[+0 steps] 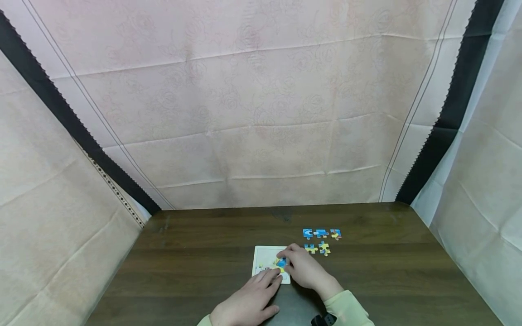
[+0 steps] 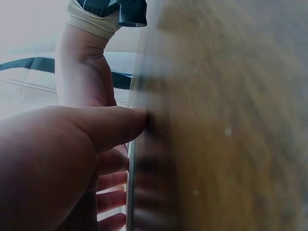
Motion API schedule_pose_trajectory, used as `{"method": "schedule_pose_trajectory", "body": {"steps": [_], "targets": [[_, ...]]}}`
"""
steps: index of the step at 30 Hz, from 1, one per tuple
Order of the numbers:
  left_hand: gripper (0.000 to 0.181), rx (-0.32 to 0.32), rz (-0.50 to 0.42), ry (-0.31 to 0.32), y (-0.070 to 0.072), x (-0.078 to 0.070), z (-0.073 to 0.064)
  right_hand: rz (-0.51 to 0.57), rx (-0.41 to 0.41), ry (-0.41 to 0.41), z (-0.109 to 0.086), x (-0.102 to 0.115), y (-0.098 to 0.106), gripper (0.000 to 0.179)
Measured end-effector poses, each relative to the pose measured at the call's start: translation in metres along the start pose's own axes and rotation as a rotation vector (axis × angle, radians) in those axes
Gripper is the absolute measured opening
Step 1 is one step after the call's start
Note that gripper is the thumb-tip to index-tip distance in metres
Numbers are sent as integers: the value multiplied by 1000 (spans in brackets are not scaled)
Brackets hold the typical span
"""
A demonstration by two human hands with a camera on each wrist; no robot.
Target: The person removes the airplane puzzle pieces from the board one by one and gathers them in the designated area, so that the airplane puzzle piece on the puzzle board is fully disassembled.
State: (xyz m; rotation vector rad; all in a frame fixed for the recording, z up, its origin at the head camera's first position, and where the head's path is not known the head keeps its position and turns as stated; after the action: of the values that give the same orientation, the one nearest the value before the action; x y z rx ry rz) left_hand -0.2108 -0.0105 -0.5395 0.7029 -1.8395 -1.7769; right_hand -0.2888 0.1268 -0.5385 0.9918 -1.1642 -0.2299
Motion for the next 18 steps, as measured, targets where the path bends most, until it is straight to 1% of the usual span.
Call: {"method": "schedule_pose_trajectory", "body": {"steps": [2, 8, 18], "targets": [[66, 18, -22, 10, -1, 0, -1, -4, 6, 5, -1, 1, 0, 33], [67, 33, -15, 20, -4, 2, -1, -2, 9, 10, -1, 2, 0, 32], [67, 31, 7, 13, -4, 1, -1, 4, 4, -3, -1, 2, -1, 31]]}}
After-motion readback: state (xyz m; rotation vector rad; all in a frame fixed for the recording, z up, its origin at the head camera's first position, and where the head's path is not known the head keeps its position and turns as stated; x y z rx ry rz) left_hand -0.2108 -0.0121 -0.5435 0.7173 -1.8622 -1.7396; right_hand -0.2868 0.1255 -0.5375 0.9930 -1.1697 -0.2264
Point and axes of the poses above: each hand's wrist, its own z-axis towards the middle knuckle, its own y-axis out of the back of the hand, x = y × z, the point moved 7 cm from there along z, towards the middle knuckle, and after that the axes turned 4 degrees about z, right-handed, at the moved point
